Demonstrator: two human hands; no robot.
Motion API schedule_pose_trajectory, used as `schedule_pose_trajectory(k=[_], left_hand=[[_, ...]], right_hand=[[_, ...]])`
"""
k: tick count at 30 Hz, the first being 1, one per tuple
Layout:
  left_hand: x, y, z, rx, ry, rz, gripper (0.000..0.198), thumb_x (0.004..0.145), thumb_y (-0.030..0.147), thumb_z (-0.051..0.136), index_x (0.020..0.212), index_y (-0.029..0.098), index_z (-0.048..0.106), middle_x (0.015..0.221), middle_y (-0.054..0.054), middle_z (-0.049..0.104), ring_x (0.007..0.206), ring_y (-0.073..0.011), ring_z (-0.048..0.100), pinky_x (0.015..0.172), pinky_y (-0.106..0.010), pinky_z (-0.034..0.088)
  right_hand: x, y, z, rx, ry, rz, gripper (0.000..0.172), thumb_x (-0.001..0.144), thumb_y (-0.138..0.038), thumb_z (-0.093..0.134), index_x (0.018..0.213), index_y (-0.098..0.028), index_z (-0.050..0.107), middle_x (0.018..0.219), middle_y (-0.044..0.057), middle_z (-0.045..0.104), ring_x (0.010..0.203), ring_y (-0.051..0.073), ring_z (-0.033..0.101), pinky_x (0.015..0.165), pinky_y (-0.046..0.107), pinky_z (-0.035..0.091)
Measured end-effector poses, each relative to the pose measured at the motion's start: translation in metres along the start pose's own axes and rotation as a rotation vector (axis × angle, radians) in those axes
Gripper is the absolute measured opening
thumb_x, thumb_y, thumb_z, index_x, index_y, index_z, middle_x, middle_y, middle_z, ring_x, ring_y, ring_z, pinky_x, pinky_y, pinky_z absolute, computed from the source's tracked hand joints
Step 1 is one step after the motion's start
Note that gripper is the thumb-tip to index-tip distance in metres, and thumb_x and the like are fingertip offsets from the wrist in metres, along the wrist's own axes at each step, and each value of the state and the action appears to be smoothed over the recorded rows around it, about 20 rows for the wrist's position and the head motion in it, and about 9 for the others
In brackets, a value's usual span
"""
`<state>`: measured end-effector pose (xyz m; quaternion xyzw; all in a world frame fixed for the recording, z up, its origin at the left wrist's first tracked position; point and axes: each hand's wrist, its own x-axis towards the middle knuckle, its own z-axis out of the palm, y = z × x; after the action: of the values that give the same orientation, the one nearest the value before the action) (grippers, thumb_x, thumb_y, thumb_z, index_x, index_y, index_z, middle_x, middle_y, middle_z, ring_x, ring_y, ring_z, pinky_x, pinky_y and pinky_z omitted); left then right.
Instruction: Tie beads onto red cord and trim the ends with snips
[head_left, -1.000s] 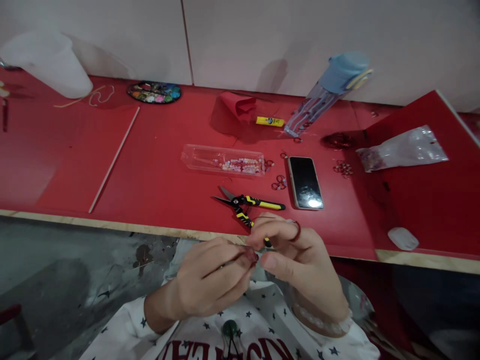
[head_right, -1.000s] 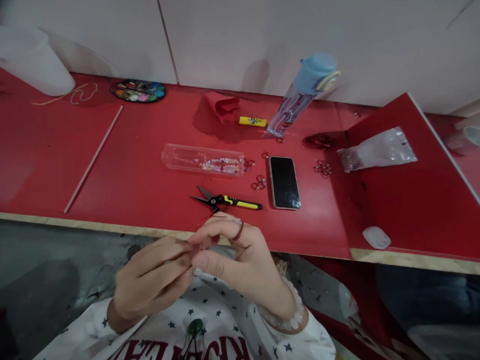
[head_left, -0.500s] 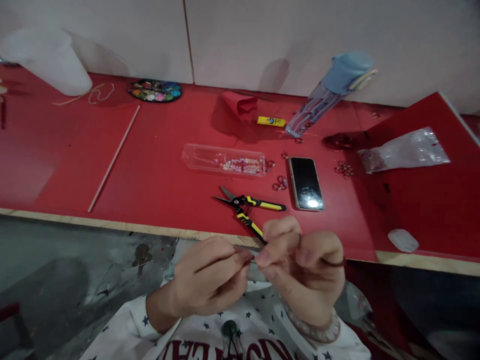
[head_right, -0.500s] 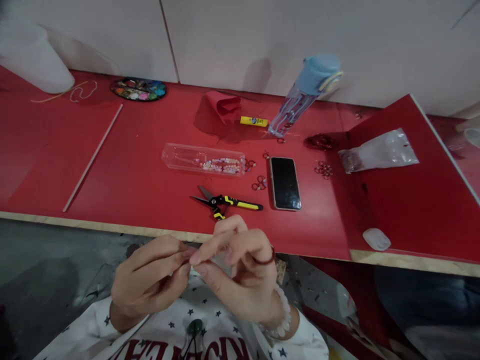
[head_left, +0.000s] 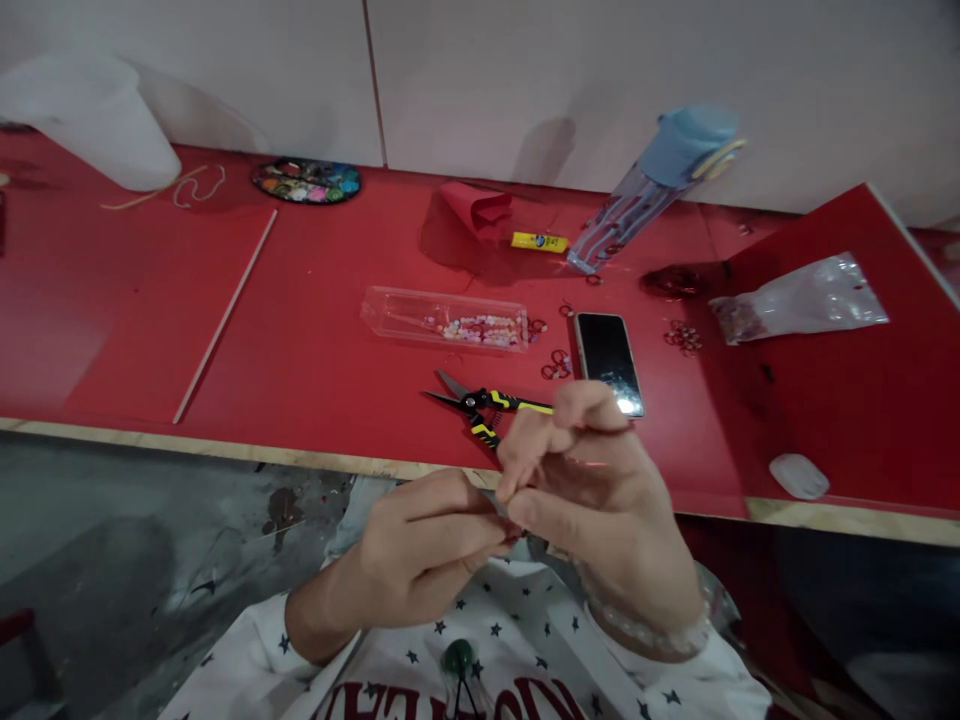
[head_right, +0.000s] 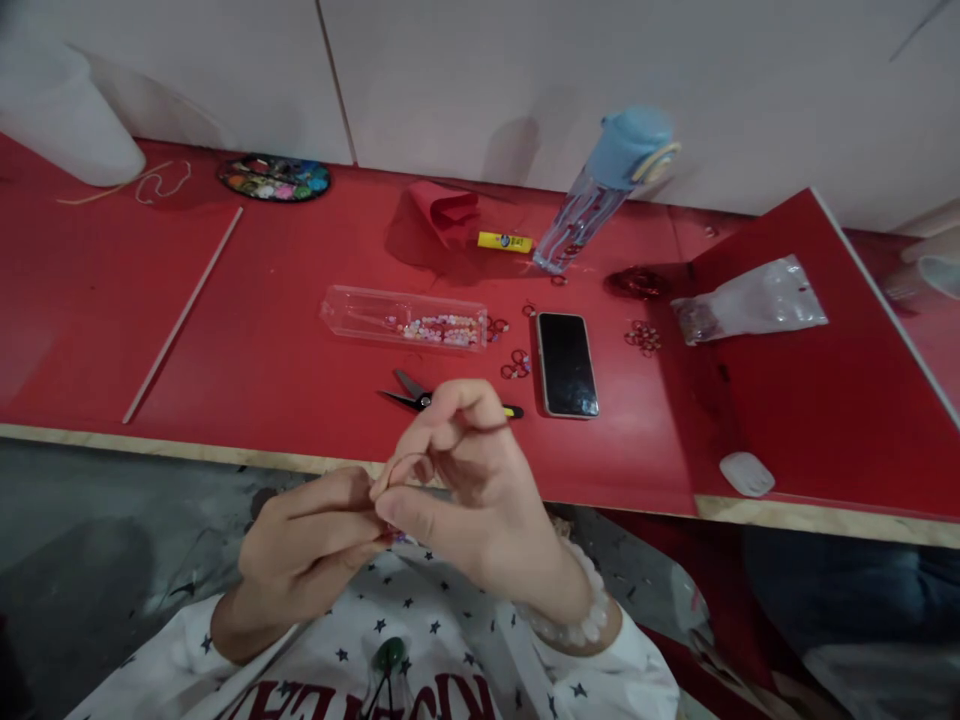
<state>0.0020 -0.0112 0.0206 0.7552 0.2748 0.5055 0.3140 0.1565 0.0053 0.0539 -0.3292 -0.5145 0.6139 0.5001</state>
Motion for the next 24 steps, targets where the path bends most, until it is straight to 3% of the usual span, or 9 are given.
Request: schedule_pose_trajectory(k=[4, 8, 11, 14, 15, 17, 20, 24], left_hand=[[-0.005, -0.007, 0.002, -0.044, 0.028, 0.024, 0.013, 0.091, 0.011, 0.051, 0.091, 0.016, 0.062, 0.080, -0.004, 0.065, 0.075, -0.0112, 0.061, 0.066, -0.020, 0.055], [-0.005, -0.007, 0.001, -0.052, 0.058, -0.033, 0.013, 0.092, 0.015, 0.050, 0.087, 0.015, 0.062, 0.077, -0.004, 0.066, 0.072, -0.0109, 0.061, 0.066, -0.021, 0.054], [-0.003, -0.003, 0.000, -0.130, 0.101, -0.087, 0.013, 0.093, 0.020, 0.051, 0.085, 0.014, 0.060, 0.072, -0.004, 0.065, 0.067, -0.0109, 0.060, 0.063, -0.021, 0.053], [-0.001, 0.000, -0.001, -0.174, 0.107, -0.114, 0.016, 0.093, 0.022, 0.049, 0.083, 0.015, 0.059, 0.067, -0.004, 0.063, 0.063, -0.0115, 0.059, 0.057, -0.022, 0.051], [-0.001, 0.000, -0.002, -0.167, 0.099, -0.126, 0.017, 0.094, 0.023, 0.049, 0.082, 0.015, 0.059, 0.067, -0.004, 0.062, 0.062, -0.0118, 0.058, 0.057, -0.022, 0.051], [-0.001, 0.001, -0.003, -0.139, 0.081, -0.144, 0.019, 0.094, 0.025, 0.049, 0.081, 0.015, 0.059, 0.068, -0.004, 0.062, 0.063, -0.0117, 0.058, 0.057, -0.022, 0.050], [-0.001, 0.000, -0.004, -0.097, 0.064, -0.152, 0.021, 0.094, 0.028, 0.048, 0.080, 0.016, 0.058, 0.069, -0.003, 0.061, 0.063, -0.0112, 0.057, 0.057, -0.022, 0.050], [-0.002, -0.001, -0.003, -0.110, 0.051, -0.117, 0.019, 0.095, 0.026, 0.046, 0.083, 0.016, 0.057, 0.069, -0.003, 0.059, 0.065, -0.0111, 0.056, 0.057, -0.021, 0.049]], right_hand=[[0.009, 0.009, 0.001, 0.208, -0.032, 0.305, 0.041, 0.073, -0.031, 0.076, 0.092, -0.026, 0.040, 0.071, -0.007, 0.053, 0.052, 0.007, 0.049, 0.047, 0.018, 0.044], [0.009, 0.021, 0.000, 0.190, -0.053, 0.322, 0.042, 0.073, -0.035, 0.075, 0.093, -0.025, 0.040, 0.069, -0.007, 0.052, 0.053, 0.007, 0.049, 0.050, 0.019, 0.046], [0.004, 0.025, -0.005, -0.052, 0.039, 0.123, 0.031, 0.081, -0.029, 0.066, 0.103, -0.026, 0.045, 0.087, 0.001, 0.060, 0.073, 0.013, 0.059, 0.065, 0.027, 0.053], [-0.004, 0.022, -0.013, -0.456, 0.258, -0.316, 0.030, 0.085, -0.022, 0.056, 0.114, -0.028, 0.050, 0.117, 0.007, 0.056, 0.110, 0.025, 0.055, 0.089, 0.045, 0.049], [-0.007, 0.020, -0.015, -0.598, 0.270, -0.466, 0.031, 0.084, -0.020, 0.055, 0.113, -0.029, 0.053, 0.118, 0.007, 0.057, 0.115, 0.028, 0.052, 0.092, 0.050, 0.046], [-0.011, 0.014, -0.019, -0.864, 0.142, -0.655, 0.027, 0.082, -0.021, 0.055, 0.107, -0.027, 0.059, 0.109, 0.006, 0.063, 0.112, 0.031, 0.053, 0.093, 0.053, 0.043], [-0.013, 0.007, -0.019, -1.078, -0.032, -0.687, 0.019, 0.082, -0.024, 0.055, 0.100, -0.025, 0.062, 0.096, 0.006, 0.067, 0.103, 0.029, 0.055, 0.091, 0.050, 0.043], [-0.015, 0.005, -0.014, -1.139, 0.015, -0.639, 0.017, 0.078, -0.020, 0.059, 0.094, -0.027, 0.061, 0.099, 0.004, 0.062, 0.104, 0.028, 0.051, 0.087, 0.047, 0.044]])
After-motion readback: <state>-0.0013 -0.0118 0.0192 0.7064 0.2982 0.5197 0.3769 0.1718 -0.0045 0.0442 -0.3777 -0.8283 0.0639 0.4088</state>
